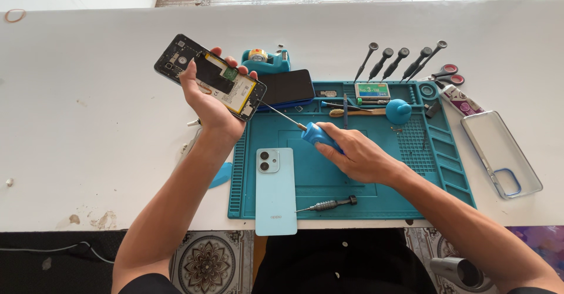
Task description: The person uses a metal prying tool to separate the back cover from a smartphone, then uses a hot air gun to heat the phone's edges. The back cover is removed and set aside, and the person continues to apply heat to the internal components.
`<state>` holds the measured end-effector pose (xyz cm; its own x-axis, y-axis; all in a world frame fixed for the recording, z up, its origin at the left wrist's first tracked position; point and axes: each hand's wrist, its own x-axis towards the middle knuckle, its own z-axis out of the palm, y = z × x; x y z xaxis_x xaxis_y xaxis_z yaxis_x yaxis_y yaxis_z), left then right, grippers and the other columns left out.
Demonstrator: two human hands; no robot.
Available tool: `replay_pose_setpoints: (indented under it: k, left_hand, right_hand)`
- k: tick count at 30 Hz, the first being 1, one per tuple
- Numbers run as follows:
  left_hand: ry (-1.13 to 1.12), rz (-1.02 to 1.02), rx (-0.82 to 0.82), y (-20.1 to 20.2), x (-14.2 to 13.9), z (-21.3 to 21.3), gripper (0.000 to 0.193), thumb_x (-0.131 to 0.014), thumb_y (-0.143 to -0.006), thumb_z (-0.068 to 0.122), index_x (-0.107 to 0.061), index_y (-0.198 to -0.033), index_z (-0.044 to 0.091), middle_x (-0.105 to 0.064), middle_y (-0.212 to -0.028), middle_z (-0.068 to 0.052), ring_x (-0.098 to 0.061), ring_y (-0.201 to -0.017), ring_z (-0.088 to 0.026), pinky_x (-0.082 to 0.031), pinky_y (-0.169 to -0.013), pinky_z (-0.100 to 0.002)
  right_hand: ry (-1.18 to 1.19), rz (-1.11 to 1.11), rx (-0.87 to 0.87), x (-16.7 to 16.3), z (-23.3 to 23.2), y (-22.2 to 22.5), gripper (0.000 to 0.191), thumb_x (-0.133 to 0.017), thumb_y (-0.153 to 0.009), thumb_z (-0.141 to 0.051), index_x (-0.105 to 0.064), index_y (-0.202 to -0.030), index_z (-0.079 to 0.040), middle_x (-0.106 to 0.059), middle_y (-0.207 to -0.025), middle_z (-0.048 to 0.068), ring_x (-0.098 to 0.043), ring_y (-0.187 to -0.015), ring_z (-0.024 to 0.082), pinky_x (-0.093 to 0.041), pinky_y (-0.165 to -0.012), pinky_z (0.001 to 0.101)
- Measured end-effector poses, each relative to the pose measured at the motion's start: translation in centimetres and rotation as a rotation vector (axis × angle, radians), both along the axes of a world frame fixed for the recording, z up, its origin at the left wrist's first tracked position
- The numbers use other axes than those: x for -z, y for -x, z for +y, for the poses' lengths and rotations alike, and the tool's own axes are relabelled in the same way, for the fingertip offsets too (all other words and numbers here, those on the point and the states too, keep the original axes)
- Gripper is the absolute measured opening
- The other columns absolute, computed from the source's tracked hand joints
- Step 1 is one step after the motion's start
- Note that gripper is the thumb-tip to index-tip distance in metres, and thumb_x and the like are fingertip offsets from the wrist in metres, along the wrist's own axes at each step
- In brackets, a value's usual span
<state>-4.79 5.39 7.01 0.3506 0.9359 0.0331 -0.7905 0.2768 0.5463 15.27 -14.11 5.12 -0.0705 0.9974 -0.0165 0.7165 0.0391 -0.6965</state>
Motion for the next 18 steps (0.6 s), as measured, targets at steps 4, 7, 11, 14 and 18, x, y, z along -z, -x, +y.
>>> replay_pose_setpoints:
  k: [4, 7, 11, 14, 18]
  left_hand:
    - [-0.006, 0.016, -0.014, -0.08, -0.09, -0.07, 0.050, -0.046, -0.094, 0.053, -0.061, -0.116, 0.011, -0.062, -0.091, -0.008, -0.066, -0.083, -0.023, -0.062, -0.083, -0.047]
    - [-0.001, 0.027, -0.014, 0.00, -0.14, -0.08, 0.050, -0.047, -0.094, 0.054, -0.061, -0.116, 0.011, -0.062, -0.091, -0.008, -0.067, -0.083, -0.022, -0.062, -0.083, -0.047]
    - [0.004, 0.036, -0.017, -0.03, -0.12, -0.11, 0.051, -0.048, -0.092, 0.055, -0.061, -0.115, 0.011, -0.063, -0.090, -0.008, -0.067, -0.083, -0.022, -0.063, -0.084, -0.047]
    - [0.019, 0.015, -0.002, -0.09, -0.02, -0.24, 0.050, -0.049, -0.092, 0.055, -0.060, -0.115, 0.012, -0.063, -0.091, -0.008, -0.067, -0.084, -0.023, -0.062, -0.085, -0.047]
    - [0.018, 0.002, 0.007, -0.22, 0.07, -0.37, 0.051, -0.049, -0.092, 0.055, -0.060, -0.114, 0.011, -0.063, -0.091, -0.009, -0.067, -0.083, -0.023, -0.062, -0.085, -0.047]
  right_hand:
    - [-0.018, -0.016, -0.016, -0.09, -0.04, 0.10, 0.040, -0.047, -0.103, -0.039, -0.051, -0.129, -0.010, -0.056, -0.068, 0.008, -0.054, -0.059, 0.023, -0.043, -0.060, 0.0421]
    - [0.018, -0.024, 0.009, -0.16, -0.01, 0.16, 0.040, -0.047, -0.102, -0.039, -0.050, -0.130, -0.010, -0.056, -0.068, 0.009, -0.055, -0.058, 0.024, -0.043, -0.061, 0.0426]
    - [-0.010, -0.028, -0.002, -0.19, -0.06, 0.22, 0.039, -0.048, -0.103, -0.038, -0.050, -0.130, -0.009, -0.057, -0.070, 0.010, -0.057, -0.061, 0.025, -0.045, -0.063, 0.0431]
    - [-0.022, -0.041, -0.004, -0.20, -0.15, 0.31, 0.040, -0.048, -0.103, -0.038, -0.049, -0.130, -0.008, -0.058, -0.072, 0.010, -0.058, -0.063, 0.026, -0.045, -0.064, 0.0441]
    - [-0.019, -0.055, -0.007, -0.24, -0.15, 0.47, 0.042, -0.049, -0.102, -0.037, -0.048, -0.132, -0.008, -0.061, -0.074, 0.010, -0.061, -0.063, 0.027, -0.046, -0.065, 0.0444]
